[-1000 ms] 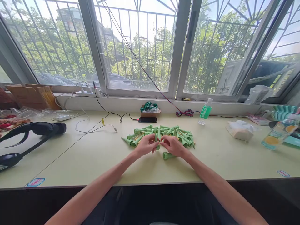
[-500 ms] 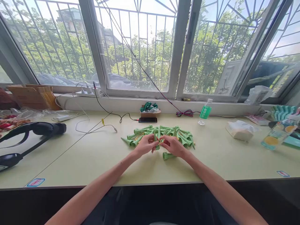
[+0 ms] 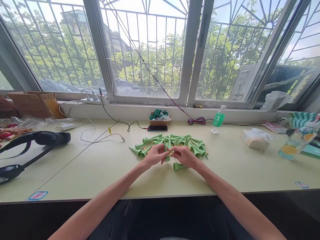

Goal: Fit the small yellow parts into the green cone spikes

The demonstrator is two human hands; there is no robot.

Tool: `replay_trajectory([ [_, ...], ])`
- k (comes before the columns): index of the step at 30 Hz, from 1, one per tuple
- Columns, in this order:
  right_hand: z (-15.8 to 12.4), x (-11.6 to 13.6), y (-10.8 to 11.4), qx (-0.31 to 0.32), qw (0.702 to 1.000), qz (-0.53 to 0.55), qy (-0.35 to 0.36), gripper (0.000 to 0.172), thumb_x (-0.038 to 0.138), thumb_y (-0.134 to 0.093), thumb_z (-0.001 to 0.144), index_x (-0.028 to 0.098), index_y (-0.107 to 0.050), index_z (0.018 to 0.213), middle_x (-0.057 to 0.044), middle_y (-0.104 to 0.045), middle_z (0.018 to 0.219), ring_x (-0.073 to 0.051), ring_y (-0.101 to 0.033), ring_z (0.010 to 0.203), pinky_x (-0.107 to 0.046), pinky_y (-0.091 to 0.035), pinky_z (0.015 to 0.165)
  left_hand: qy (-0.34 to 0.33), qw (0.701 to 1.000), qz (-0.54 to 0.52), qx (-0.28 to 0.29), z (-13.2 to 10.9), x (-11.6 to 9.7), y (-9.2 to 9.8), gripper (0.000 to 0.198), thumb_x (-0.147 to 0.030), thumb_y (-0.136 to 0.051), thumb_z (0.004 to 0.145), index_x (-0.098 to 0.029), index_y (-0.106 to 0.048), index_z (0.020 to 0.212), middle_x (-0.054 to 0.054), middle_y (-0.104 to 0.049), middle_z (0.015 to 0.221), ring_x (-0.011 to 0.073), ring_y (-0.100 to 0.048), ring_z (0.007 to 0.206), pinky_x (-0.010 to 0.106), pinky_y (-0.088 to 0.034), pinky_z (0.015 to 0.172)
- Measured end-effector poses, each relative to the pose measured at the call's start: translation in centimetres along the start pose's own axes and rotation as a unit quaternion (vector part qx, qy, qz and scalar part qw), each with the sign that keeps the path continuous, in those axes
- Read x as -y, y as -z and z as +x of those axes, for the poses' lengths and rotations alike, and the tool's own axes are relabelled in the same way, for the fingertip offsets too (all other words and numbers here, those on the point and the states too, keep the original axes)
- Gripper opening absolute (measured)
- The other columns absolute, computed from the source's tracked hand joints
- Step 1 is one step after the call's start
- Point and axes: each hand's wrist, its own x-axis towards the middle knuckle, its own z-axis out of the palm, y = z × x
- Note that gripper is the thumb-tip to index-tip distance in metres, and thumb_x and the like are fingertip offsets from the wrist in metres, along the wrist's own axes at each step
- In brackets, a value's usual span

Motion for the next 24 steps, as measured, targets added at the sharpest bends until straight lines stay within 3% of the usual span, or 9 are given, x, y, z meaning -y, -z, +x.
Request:
replay_trajectory([
  [6, -0.05, 0.02, 0.04, 0.012, 1.000, -0.023, -0.001, 0.012, 0.023, -0.055, 0.090, 0.016, -0.063, 0.083, 0.004, -0.053, 0.058, -0.010, -0.042, 0.054, -0.021, -0.034, 0.057, -0.022, 1.000, 0.014, 0.002, 0.10, 0.44, 0.01, 0.029, -0.041, -0.065, 0.081, -0.013, -0.059, 0.085, -0.002, -0.054, 0.058, 0.0095, -0.054, 0.044, 0.020, -0.044, 0.038],
  [11, 0.03, 0.42, 0.18, 0.031, 0.999, -0.031, 0.002, 0.025, 0.021, -0.048, 0.094, 0.017, -0.055, 0.071, 0.002, -0.055, 0.060, -0.010, -0.046, 0.055, -0.022, -0.034, 0.059, -0.032, 0.999, 0.015, 0.001, 0.07, 0.36, 0.01, 0.028, -0.041, -0.065, 0.081, -0.014, -0.058, 0.084, -0.002, -0.054, 0.059, 0.0088, -0.053, 0.044, 0.019, -0.044, 0.039],
  [17, -0.02, 0.60, 0.20, 0.041, 0.998, -0.055, -0.001, 0.033, 0.024, -0.043, 0.095, 0.018, -0.045, 0.063, 0.003, -0.046, 0.054, -0.009, -0.038, 0.050, -0.023, -0.030, 0.054, -0.036, 0.999, 0.024, 0.004, -0.04, 0.15, -0.06, 0.026, -0.039, -0.063, 0.083, -0.014, -0.058, 0.085, -0.003, -0.054, 0.058, 0.0087, -0.053, 0.044, 0.019, -0.044, 0.040],
  [24, -0.07, 0.33, 0.05, 0.037, 0.997, -0.073, 0.004, 0.036, 0.027, -0.039, 0.097, 0.018, -0.048, 0.064, 0.002, -0.047, 0.056, -0.010, -0.036, 0.051, -0.024, -0.027, 0.054, -0.037, 0.999, 0.025, 0.000, 0.00, 0.15, -0.12, 0.029, -0.042, -0.064, 0.082, -0.015, -0.058, 0.084, -0.002, -0.055, 0.058, 0.0090, -0.053, 0.044, 0.020, -0.044, 0.040],
])
